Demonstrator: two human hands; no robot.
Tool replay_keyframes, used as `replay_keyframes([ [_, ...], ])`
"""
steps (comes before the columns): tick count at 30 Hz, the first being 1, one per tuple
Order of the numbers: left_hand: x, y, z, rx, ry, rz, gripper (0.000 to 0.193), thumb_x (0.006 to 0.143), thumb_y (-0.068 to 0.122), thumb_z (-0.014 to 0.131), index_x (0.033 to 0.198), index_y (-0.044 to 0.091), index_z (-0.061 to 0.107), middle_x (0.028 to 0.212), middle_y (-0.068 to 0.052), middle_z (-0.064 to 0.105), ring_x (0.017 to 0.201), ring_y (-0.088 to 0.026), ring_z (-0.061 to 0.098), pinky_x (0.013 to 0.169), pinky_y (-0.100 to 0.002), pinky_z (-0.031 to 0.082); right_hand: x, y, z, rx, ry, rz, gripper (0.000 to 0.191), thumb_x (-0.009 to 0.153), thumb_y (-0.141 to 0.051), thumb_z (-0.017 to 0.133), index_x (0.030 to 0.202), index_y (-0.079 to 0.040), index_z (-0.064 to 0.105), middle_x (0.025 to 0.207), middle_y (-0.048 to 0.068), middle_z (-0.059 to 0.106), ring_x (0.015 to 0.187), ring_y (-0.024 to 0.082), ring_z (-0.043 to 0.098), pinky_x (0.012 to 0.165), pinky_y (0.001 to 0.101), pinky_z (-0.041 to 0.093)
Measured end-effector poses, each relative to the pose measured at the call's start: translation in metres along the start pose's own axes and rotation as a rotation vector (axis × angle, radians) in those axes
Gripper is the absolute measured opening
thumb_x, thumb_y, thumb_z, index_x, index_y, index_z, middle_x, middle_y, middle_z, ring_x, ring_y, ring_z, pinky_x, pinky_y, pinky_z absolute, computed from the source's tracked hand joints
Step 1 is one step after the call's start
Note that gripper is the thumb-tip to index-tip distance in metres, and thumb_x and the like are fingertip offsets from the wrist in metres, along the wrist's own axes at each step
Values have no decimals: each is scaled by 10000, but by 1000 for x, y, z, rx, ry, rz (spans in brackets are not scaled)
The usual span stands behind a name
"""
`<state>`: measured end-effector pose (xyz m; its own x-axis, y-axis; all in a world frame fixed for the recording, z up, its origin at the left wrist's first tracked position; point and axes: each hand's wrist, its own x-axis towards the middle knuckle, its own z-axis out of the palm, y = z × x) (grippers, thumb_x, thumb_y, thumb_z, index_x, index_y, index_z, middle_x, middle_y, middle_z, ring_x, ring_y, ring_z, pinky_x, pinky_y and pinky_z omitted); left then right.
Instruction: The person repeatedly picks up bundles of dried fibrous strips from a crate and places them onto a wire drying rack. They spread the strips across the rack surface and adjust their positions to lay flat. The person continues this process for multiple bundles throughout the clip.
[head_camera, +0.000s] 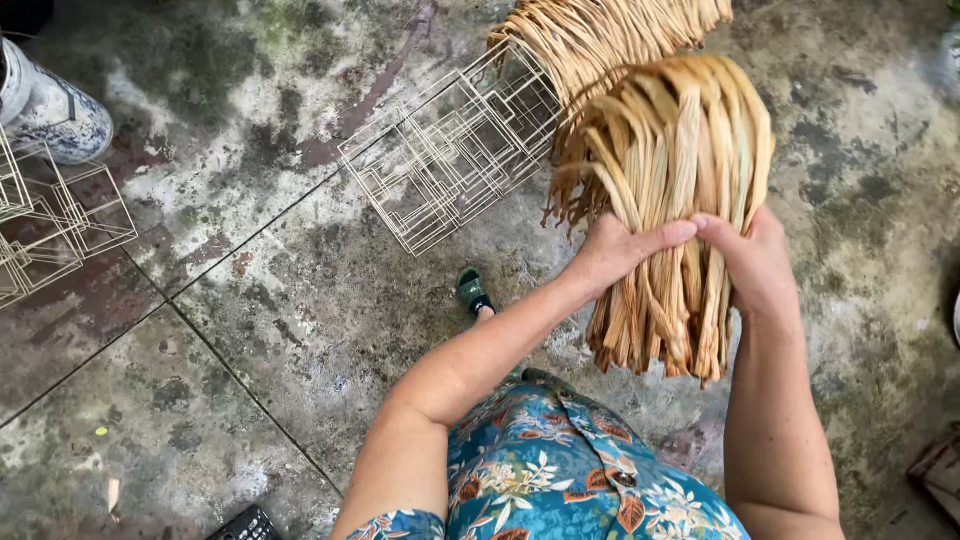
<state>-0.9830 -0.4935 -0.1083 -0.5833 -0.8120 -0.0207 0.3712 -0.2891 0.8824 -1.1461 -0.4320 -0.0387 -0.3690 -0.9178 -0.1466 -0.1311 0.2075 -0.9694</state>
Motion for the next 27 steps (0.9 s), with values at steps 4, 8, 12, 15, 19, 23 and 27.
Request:
replay_keyframes([
  [4,64,63,-56,-48,53,163,535,848,395,848,1200,10,726,1146,-95,750,1017,-161,708,910,-316,593,97,-39,51,67,-114,-147,499,933,-76,710,1389,45,549,1285,106,678,1125,159,668,990,301,543],
  [8,124,127,-121,208,145,135,496,839,377,838,1161,11,752,1099,-93,786,976,-159,747,881,-312,620,184,-72,106,129,-211,-230,502,942,-71,723,1401,47,558,1300,112,687,1143,163,679,1024,311,551],
  [12,178,162,-180,166,173,255,519,840,322,873,1209,-5,712,1135,-95,772,1021,-165,745,923,-314,629,264,-84,162,300,-334,-321,492,962,-59,736,1407,45,552,1311,115,684,1164,170,686,1061,314,561],
  [15,207,173,-233,186,225,293,538,843,291,892,1245,-10,700,1178,-101,770,1064,-173,744,966,-305,626,322,-80,207,314,-390,-287,484,943,-61,743,1378,63,574,1271,129,703,1123,175,703,1036,323,582],
  [19,241,158,-307,235,348,240,616,792,296,903,1275,22,637,1182,-108,756,1073,-198,756,970,-317,647,381,-55,270,121,-397,-134,444,906,-88,755,1308,72,652,1192,164,752,1042,193,743,990,333,622],
  [23,254,101,-370,255,474,165,673,790,363,892,1322,42,631,1248,-120,728,1160,-231,709,1039,-370,585,418,-5,330,124,-464,-78,521,874,-160,763,1329,-7,561,1214,121,707,1092,174,704,1007,326,586],
  [27,256,16,-409,187,650,-130,717,732,452,870,1302,68,666,1213,-132,739,1154,-262,719,1024,-388,601,434,67,361,-24,-555,181,521,860,-234,767,1297,-21,579,1139,124,708,1042,209,710,988,362,604],
])
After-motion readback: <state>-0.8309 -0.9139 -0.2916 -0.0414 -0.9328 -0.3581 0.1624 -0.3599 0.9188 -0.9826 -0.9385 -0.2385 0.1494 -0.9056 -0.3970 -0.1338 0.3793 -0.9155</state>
